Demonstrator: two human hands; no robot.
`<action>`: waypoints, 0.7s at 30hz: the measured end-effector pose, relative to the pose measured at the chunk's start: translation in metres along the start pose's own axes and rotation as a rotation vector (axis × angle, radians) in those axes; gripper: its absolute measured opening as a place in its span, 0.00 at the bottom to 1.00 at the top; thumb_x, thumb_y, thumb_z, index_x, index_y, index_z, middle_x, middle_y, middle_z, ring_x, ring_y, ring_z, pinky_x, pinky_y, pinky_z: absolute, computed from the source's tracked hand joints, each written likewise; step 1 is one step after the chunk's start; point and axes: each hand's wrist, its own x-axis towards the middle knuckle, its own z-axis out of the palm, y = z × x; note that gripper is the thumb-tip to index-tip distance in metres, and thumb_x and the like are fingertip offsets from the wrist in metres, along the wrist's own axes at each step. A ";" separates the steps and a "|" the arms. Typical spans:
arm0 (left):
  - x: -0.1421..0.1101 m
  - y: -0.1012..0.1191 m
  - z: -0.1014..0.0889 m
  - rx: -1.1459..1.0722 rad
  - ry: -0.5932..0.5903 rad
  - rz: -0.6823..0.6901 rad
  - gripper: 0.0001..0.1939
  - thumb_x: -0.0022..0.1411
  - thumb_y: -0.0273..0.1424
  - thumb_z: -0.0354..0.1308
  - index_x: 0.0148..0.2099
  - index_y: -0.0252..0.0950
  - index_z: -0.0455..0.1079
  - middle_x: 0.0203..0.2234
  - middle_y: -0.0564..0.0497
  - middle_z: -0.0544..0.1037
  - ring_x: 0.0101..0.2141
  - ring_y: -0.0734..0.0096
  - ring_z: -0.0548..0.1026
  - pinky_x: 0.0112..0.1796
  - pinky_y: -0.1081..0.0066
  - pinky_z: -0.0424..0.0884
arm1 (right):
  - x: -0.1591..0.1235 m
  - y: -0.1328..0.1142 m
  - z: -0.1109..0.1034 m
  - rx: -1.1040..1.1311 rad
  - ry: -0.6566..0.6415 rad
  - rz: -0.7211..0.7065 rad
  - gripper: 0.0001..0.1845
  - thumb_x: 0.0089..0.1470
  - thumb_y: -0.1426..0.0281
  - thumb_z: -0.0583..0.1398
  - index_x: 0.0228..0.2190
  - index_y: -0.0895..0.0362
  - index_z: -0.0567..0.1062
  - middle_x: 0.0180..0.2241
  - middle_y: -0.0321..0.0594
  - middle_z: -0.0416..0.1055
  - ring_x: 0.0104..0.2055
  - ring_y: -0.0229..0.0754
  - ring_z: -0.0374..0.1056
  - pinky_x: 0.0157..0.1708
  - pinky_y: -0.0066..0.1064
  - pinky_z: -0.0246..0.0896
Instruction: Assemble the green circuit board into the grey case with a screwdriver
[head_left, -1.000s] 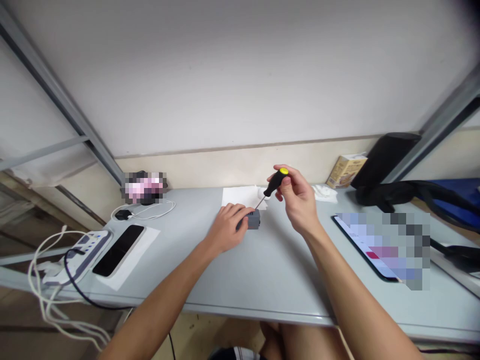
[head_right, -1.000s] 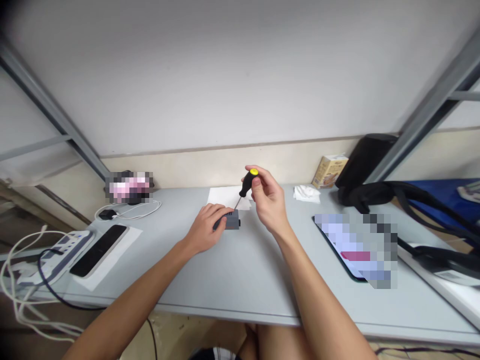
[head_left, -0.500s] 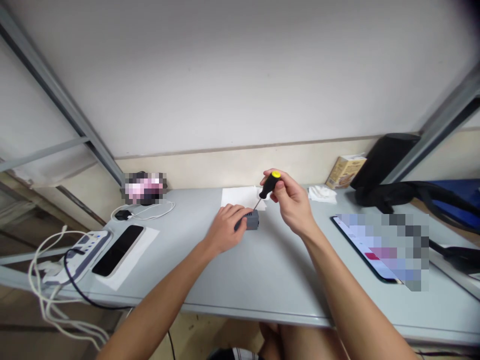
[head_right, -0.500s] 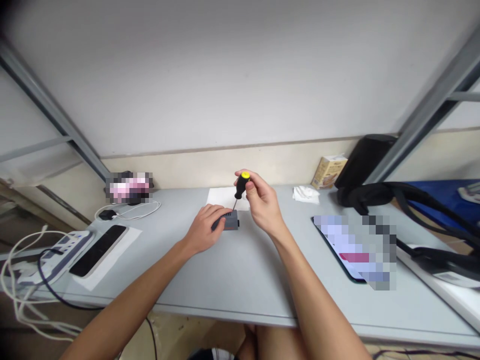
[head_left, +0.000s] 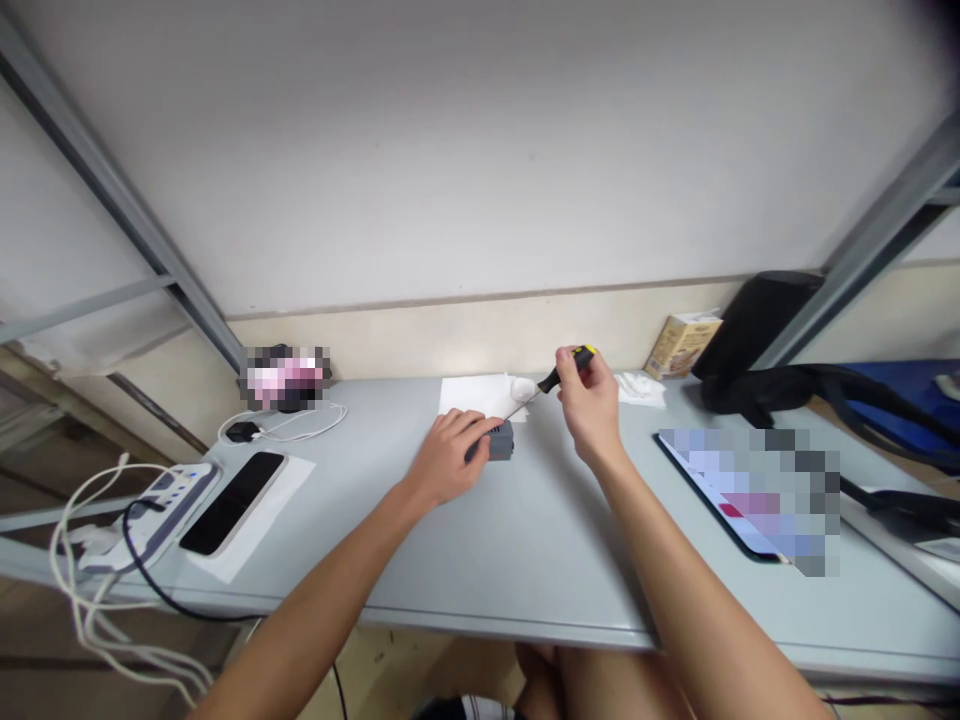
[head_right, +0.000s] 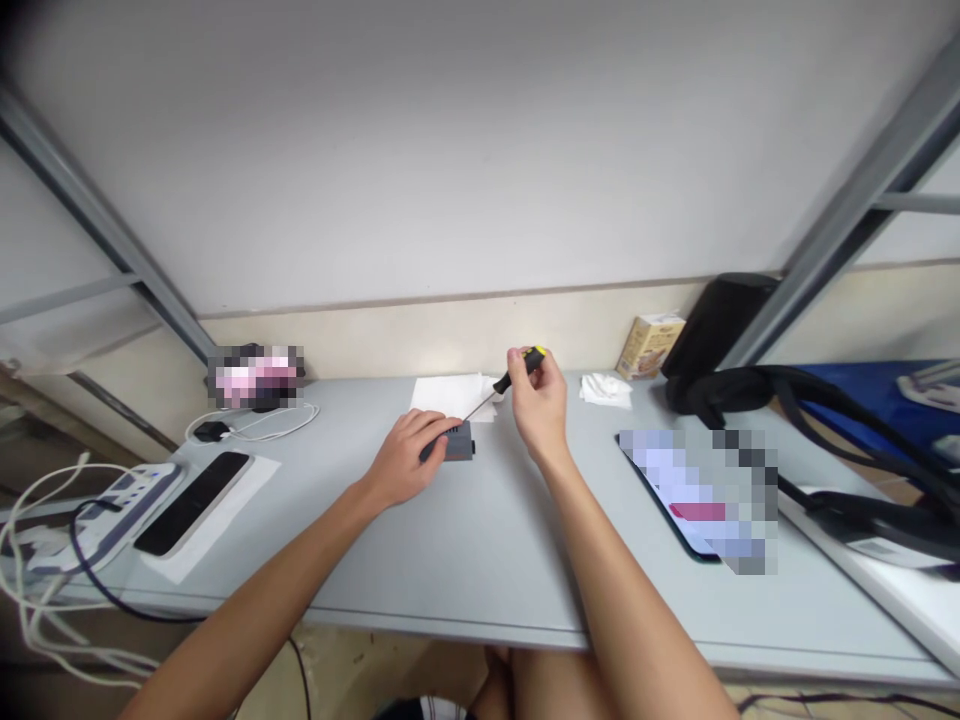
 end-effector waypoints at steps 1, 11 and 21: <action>0.000 0.001 0.000 0.002 -0.008 0.002 0.18 0.76 0.28 0.48 0.61 0.42 0.72 0.48 0.46 0.80 0.47 0.60 0.74 0.49 0.58 0.70 | 0.002 0.004 -0.001 -0.003 0.035 0.030 0.24 0.55 0.47 0.65 0.35 0.55 0.76 0.28 0.32 0.65 0.29 0.35 0.59 0.25 0.24 0.58; 0.003 0.007 -0.002 0.126 -0.107 0.027 0.21 0.76 0.27 0.46 0.65 0.44 0.68 0.46 0.47 0.79 0.45 0.60 0.74 0.46 0.60 0.70 | 0.018 0.033 -0.011 0.224 0.238 0.378 0.28 0.51 0.43 0.66 0.30 0.54 0.70 0.17 0.24 0.56 0.17 0.31 0.51 0.15 0.23 0.47; -0.002 -0.002 -0.013 -0.043 -0.055 -0.021 0.20 0.77 0.31 0.47 0.67 0.44 0.65 0.59 0.45 0.75 0.57 0.59 0.73 0.57 0.56 0.69 | 0.016 0.046 -0.015 0.348 0.111 0.491 0.29 0.52 0.41 0.65 0.32 0.54 0.69 0.17 0.22 0.54 0.16 0.29 0.49 0.14 0.21 0.47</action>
